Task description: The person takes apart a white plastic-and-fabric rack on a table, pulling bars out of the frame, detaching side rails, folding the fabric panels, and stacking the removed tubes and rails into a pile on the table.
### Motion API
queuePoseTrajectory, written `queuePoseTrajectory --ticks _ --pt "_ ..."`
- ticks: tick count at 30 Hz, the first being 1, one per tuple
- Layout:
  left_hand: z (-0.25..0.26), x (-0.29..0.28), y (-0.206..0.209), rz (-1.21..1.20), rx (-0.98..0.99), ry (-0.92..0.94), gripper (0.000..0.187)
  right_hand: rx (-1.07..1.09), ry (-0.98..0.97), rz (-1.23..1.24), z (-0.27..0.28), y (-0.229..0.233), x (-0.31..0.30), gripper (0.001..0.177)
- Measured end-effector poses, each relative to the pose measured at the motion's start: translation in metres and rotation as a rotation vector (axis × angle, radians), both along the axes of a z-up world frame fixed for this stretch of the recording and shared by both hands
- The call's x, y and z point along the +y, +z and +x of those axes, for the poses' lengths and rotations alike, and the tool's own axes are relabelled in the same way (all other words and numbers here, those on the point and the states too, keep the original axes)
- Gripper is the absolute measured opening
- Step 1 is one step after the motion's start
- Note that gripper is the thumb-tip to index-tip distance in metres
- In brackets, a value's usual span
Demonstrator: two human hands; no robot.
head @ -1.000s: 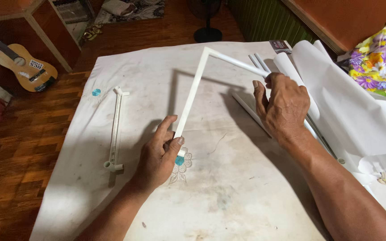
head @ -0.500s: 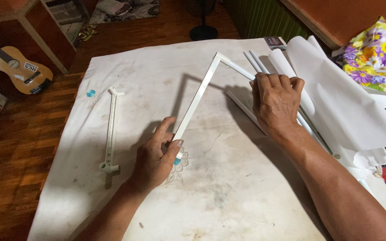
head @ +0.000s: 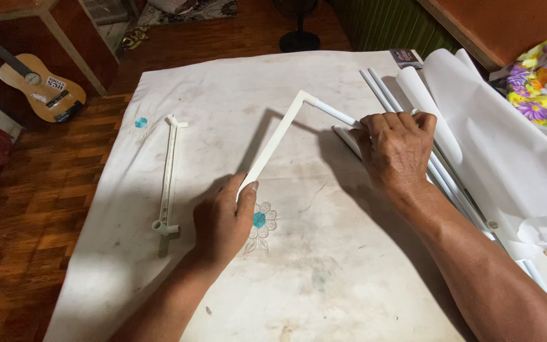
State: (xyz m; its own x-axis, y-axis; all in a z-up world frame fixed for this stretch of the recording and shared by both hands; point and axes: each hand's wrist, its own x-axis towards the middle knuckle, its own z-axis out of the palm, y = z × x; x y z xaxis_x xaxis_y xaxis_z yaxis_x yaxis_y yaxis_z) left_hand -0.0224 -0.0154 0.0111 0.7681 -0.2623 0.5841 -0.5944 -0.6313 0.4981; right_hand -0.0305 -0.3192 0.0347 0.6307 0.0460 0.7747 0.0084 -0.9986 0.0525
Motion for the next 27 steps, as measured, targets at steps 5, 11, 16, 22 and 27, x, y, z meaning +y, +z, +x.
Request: queuePoseTrajectory --ticks 5,11,16,22,27 --pt "0.000 -0.001 -0.002 0.033 0.081 0.039 0.029 0.138 -0.028 -0.021 0.002 0.000 0.000 0.025" --pt "0.002 -0.001 -0.003 0.041 0.044 0.068 0.029 0.282 0.038 0.110 0.003 -0.002 0.000 0.028" --pt "0.002 -0.001 -0.002 0.015 0.037 0.102 0.030 0.197 -0.041 0.061 0.002 0.001 -0.005 0.024" --pt "0.006 0.003 0.007 -0.024 0.196 0.156 0.032 0.157 -0.107 -0.034 0.003 -0.006 -0.008 0.025" --pt "0.003 0.003 0.006 0.003 0.125 0.097 0.032 0.197 -0.157 -0.074 -0.001 -0.008 -0.016 0.032"
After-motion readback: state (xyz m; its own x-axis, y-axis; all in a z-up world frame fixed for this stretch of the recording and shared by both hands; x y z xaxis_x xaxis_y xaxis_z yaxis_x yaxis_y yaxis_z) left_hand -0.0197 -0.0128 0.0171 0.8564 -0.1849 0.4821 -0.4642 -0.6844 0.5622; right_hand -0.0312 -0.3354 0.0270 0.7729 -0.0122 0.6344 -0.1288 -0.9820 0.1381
